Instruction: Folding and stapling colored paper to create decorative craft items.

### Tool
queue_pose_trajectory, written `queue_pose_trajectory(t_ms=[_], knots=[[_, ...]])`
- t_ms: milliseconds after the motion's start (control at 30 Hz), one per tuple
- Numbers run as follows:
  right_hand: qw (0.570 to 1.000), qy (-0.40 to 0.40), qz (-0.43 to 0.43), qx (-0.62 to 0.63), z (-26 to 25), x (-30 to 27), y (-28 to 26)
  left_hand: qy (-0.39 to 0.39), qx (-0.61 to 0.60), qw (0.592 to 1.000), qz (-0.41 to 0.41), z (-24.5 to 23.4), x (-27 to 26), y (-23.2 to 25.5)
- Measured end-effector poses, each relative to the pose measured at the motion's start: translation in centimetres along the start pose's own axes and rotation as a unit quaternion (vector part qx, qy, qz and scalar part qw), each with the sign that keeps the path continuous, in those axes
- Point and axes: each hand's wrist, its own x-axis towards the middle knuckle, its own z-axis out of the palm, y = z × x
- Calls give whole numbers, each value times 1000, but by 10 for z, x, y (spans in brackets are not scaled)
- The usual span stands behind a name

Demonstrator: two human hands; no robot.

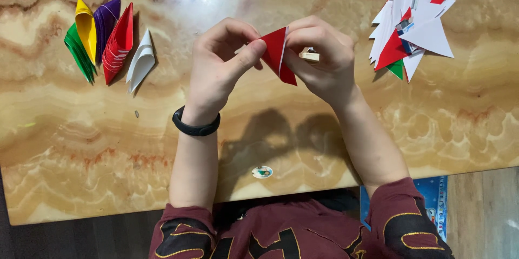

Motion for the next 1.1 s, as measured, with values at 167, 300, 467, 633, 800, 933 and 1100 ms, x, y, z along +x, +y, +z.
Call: queue_pose_trajectory(t_ms=[167, 300, 467, 633, 800, 933, 1100], knots=[[1000, -12, -18, -23, -2, 4, -6, 2, -39, 999, -35, -1, 0, 1], [985, 9, -105, -134, -3, 4, -4, 14, -112, 988, -105, -2, 1, -5], [965, 27, -160, -206, -4, 2, -2, -6, -149, 984, -102, -2, 0, -5], [987, 39, -15, -153, -5, 6, -11, 55, -34, 997, 50, 7, -2, 2], [987, 38, 146, -61, -7, 7, -16, 76, 150, 972, 164, 14, 0, 1], [957, 30, 268, 104, -10, 4, -12, 61, 309, 914, 256, 26, -4, 12], [909, 42, 336, 243, -20, 1, -7, 42, 324, 898, 296, 27, -4, 12]])
